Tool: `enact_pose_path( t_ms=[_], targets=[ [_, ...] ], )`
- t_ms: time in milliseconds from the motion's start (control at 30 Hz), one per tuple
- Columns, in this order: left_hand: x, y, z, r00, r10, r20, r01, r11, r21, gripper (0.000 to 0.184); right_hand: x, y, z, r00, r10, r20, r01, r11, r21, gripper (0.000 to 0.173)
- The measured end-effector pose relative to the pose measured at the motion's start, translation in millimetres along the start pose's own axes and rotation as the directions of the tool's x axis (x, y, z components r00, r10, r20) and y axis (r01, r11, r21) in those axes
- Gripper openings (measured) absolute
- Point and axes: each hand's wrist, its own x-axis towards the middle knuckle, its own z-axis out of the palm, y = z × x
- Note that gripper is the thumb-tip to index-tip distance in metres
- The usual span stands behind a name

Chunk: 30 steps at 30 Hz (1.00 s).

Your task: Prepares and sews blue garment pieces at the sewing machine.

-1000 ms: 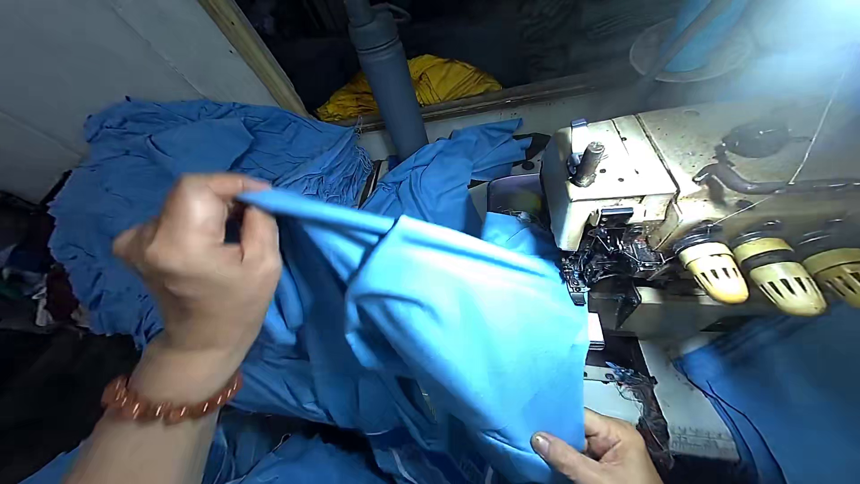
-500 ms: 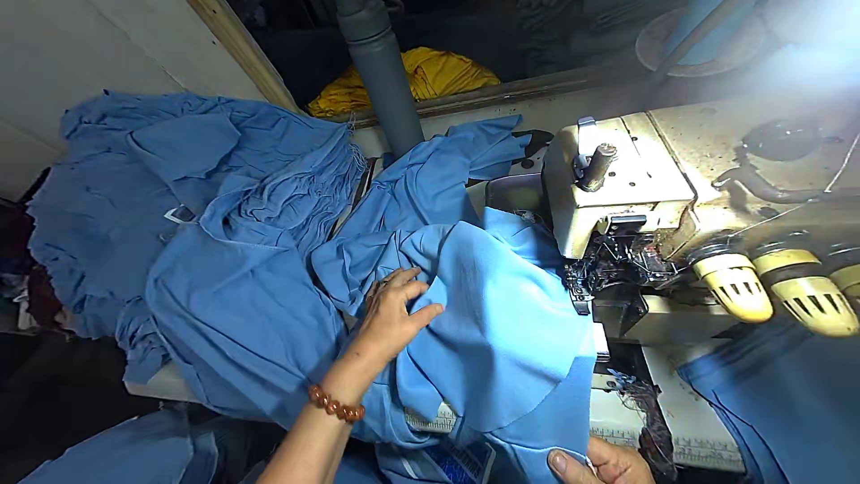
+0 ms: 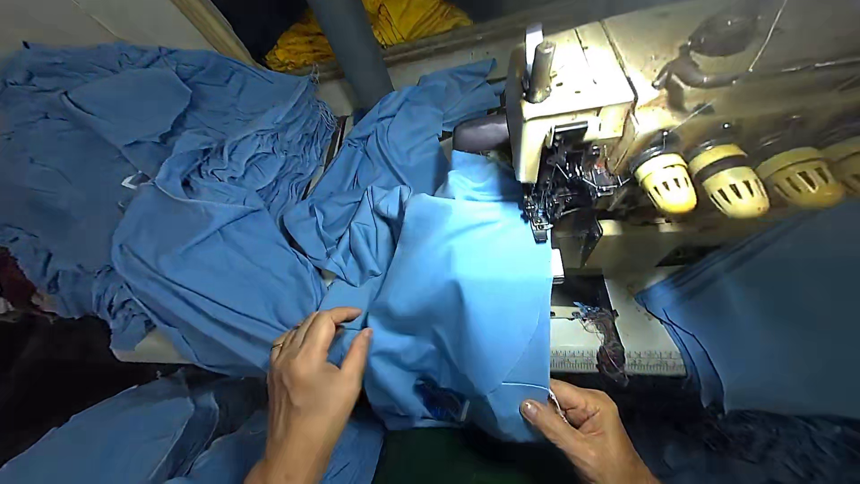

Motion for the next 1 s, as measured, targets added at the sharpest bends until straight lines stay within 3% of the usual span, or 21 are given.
enact_pose_path(
  t_ms=[100, 200, 300, 367, 400, 433, 500, 633, 733, 867, 1000],
  targets=[
    [-14.9, 50.5, 10.1, 0.966, 0.258, -0.032, -0.259, 0.942, -0.213, 0.034, -0.5, -1.0, -2.0, 0.994, -0.084, 0.069, 0.084, 0.996, 0.01, 0.008],
    [-32.1, 76.8, 47.3, 0.938, 0.347, -0.008, -0.336, 0.903, -0.267, 0.032, 1.4, -6.2, -0.9, 0.981, -0.135, 0.142, 0.132, 0.991, 0.034, 0.014],
    [-32.6, 81.6, 70.0, 0.989, 0.139, -0.057, -0.15, 0.876, -0.459, 0.02, 2.9, -12.7, 0.5, 0.981, -0.096, 0.172, 0.092, 0.995, 0.028, 0.009],
    [-18.3, 85.5, 66.5, 0.996, -0.093, -0.006, 0.062, 0.714, -0.697, 0.016, 4.2, -16.3, 0.8, 0.982, -0.055, 0.183, 0.052, 0.998, 0.019, 0.007],
    [-10.6, 84.1, 59.9, 0.992, -0.129, 0.01, 0.091, 0.643, -0.76, 0.013, 3.9, -16.8, 0.8, 0.982, -0.04, 0.183, 0.037, 0.999, 0.019, 0.007],
    [-3.9, 82.2, 50.6, 0.996, -0.093, -0.004, 0.057, 0.645, -0.762, 0.009, 4.0, -16.8, 0.3, 0.982, -0.031, 0.184, 0.028, 0.999, 0.022, 0.007],
    [5.0, 79.3, 30.7, 0.994, 0.105, -0.034, -0.103, 0.759, -0.643, 0.011, 4.7, -15.9, -1.1, 0.982, -0.036, 0.186, 0.032, 0.999, 0.024, 0.006],
    [5.5, 93.3, 17.3, 0.883, 0.451, 0.131, -0.341, 0.806, -0.483, 0.009, 6.0, -15.3, -8.3, 0.979, -0.063, 0.192, 0.056, 0.997, 0.045, 0.008],
    [9.7, 101.5, 31.3, 0.829, 0.527, 0.187, -0.425, 0.811, -0.401, 0.013, 10.1, -20.6, -11.4, 0.992, -0.048, 0.12, 0.039, 0.996, 0.079, 0.011],
    [36.2, 111.5, 51.6, 0.8, 0.597, 0.059, -0.568, 0.786, -0.245, 0.016, 28.6, -37.6, -11.6, 0.999, 0.032, -0.007, -0.031, 0.992, 0.118, 0.03],
    [64.0, 124.6, 55.5, 0.805, 0.594, -0.001, -0.592, 0.803, -0.068, 0.019, 57.5, -36.2, -10.6, 0.997, -0.046, -0.058, 0.055, 0.987, 0.15, 0.03]
  ],
)
